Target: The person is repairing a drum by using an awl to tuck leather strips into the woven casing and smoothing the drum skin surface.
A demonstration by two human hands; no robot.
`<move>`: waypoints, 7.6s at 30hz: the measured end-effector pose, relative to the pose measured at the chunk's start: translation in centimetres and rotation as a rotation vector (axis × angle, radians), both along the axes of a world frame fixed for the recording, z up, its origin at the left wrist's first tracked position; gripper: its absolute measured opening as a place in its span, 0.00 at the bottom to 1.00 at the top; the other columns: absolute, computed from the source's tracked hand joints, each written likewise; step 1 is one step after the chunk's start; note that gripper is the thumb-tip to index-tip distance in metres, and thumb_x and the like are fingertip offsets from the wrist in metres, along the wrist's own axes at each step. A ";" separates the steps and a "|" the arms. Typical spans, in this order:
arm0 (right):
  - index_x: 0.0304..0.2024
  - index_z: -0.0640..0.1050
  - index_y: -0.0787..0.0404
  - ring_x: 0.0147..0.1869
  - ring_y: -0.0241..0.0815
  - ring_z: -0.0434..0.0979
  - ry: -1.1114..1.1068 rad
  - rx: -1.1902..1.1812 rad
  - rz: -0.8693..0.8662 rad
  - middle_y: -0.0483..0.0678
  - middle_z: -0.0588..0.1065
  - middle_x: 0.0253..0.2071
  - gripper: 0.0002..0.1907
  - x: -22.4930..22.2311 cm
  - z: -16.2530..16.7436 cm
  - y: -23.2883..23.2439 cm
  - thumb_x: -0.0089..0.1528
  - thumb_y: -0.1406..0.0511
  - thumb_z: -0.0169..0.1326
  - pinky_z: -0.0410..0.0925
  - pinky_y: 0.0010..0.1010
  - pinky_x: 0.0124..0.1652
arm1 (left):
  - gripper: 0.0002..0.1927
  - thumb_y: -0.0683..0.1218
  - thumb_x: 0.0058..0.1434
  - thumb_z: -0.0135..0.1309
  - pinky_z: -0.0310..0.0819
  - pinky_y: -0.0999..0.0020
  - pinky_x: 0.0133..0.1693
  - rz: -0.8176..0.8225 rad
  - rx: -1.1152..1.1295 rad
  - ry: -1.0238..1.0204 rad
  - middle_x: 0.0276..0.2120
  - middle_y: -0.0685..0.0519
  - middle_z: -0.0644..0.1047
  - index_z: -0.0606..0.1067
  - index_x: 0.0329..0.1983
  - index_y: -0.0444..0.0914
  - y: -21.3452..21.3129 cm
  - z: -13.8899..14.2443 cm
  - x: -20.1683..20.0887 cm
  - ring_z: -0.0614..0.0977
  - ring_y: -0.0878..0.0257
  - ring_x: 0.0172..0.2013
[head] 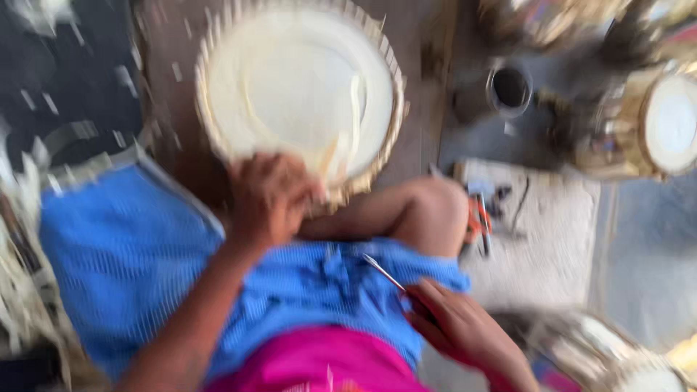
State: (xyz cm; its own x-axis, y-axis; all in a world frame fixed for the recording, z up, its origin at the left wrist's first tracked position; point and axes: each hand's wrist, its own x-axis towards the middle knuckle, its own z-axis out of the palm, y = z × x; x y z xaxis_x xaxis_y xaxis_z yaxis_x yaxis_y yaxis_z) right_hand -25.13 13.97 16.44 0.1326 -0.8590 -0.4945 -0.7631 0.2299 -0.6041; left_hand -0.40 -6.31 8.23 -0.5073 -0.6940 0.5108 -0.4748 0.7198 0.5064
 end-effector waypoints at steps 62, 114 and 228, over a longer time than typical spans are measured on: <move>0.50 0.78 0.59 0.49 0.51 0.75 -0.098 -0.105 -0.108 0.53 0.74 0.45 0.26 2.2 -5.3 2.8 0.50 0.66 0.69 0.70 0.39 0.49 | 0.20 0.46 0.54 0.61 0.54 0.57 0.59 -0.206 0.209 0.066 0.42 0.58 0.76 0.76 0.52 0.47 -1.7 1.9 3.5 0.76 0.60 0.48; 0.66 0.71 0.61 0.44 0.45 0.82 0.049 -0.550 -0.271 0.51 0.80 0.47 0.28 6.9 -3.8 -1.0 0.62 0.67 0.59 0.74 0.33 0.44 | 0.13 0.43 0.53 0.64 0.55 0.54 0.49 -0.110 0.019 0.101 0.38 0.59 0.72 0.78 0.41 0.45 -0.6 -1.3 2.0 0.74 0.59 0.45; 0.65 0.68 0.62 0.26 0.29 0.71 -0.745 -0.116 -0.629 0.43 0.74 0.30 0.26 7.8 -12.8 -4.7 0.67 0.60 0.54 0.64 0.19 0.25 | 0.07 0.47 0.65 0.58 0.59 0.53 0.59 0.228 0.075 0.250 0.43 0.52 0.75 0.75 0.36 0.38 1.3 -0.1 -2.0 0.76 0.57 0.47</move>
State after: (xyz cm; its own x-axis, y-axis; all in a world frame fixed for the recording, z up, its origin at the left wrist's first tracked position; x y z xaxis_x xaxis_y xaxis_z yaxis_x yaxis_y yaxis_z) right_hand -17.30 9.32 3.69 -0.1226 -0.9178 -0.3778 0.0638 0.3725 -0.9258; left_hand -2.43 -5.06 8.18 -0.2008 -0.8156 0.5427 -0.4737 0.5657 0.6750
